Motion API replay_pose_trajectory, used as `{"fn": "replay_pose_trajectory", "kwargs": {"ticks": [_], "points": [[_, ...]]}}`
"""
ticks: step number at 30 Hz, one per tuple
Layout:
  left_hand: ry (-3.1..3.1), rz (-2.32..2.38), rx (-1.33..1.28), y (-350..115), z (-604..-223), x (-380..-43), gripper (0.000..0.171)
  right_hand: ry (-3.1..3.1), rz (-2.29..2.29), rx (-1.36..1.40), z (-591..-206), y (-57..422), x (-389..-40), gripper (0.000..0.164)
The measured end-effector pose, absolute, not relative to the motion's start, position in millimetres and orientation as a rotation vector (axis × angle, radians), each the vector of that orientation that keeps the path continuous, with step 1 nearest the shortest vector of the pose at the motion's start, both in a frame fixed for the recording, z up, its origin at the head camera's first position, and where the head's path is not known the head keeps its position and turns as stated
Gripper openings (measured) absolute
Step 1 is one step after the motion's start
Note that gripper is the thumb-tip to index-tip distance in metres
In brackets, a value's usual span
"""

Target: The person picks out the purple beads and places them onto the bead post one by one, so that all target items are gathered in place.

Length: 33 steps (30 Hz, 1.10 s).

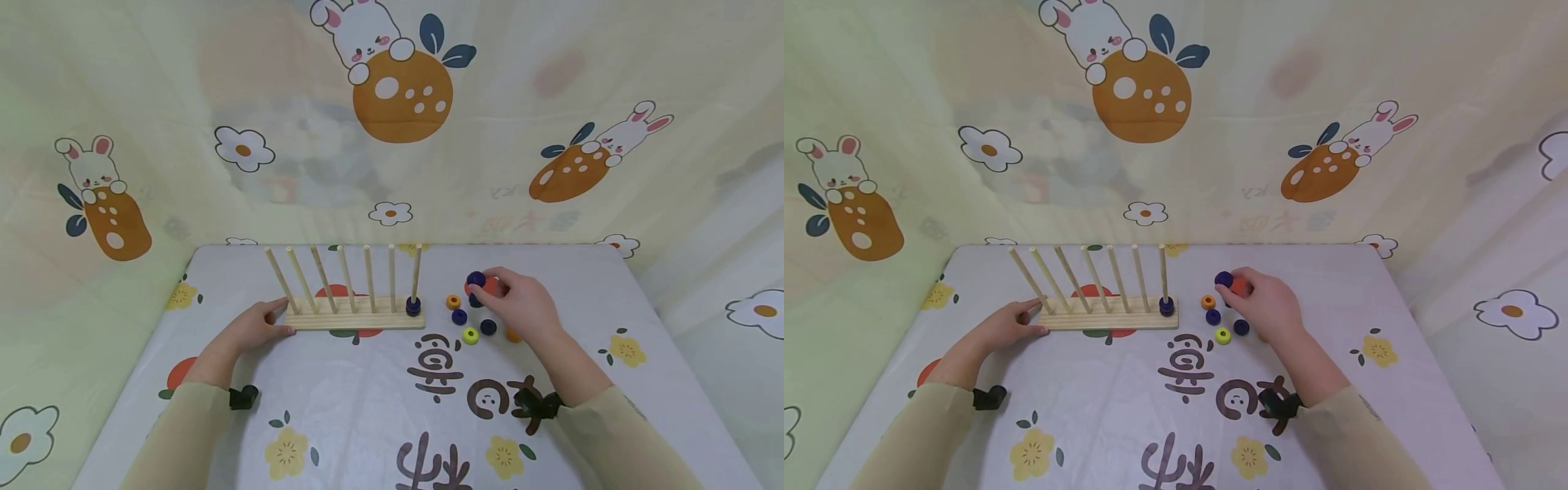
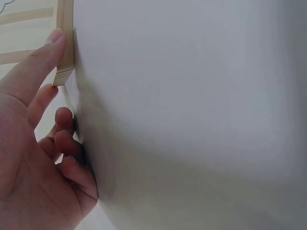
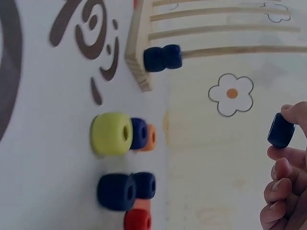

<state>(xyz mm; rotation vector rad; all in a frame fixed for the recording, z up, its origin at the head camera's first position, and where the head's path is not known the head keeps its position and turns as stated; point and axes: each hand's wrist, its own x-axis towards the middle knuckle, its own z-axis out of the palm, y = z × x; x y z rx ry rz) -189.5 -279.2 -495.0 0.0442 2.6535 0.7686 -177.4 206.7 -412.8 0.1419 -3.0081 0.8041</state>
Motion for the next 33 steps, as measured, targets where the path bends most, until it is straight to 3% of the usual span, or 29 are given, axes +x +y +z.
{"fn": "replay_pose_trajectory", "kwargs": {"ticks": [5,33], "points": [[2.651,0.775,0.051,-279.3,-494.7,-189.3,0.083,-3.006,0.832,0.16,-403.7,196.0,-179.7,0.058],[2.633,0.791,0.03,-277.7,-492.3,-187.6,0.081,-2.781,1.113,0.298,-353.6,139.4,-188.3,0.049]]}}
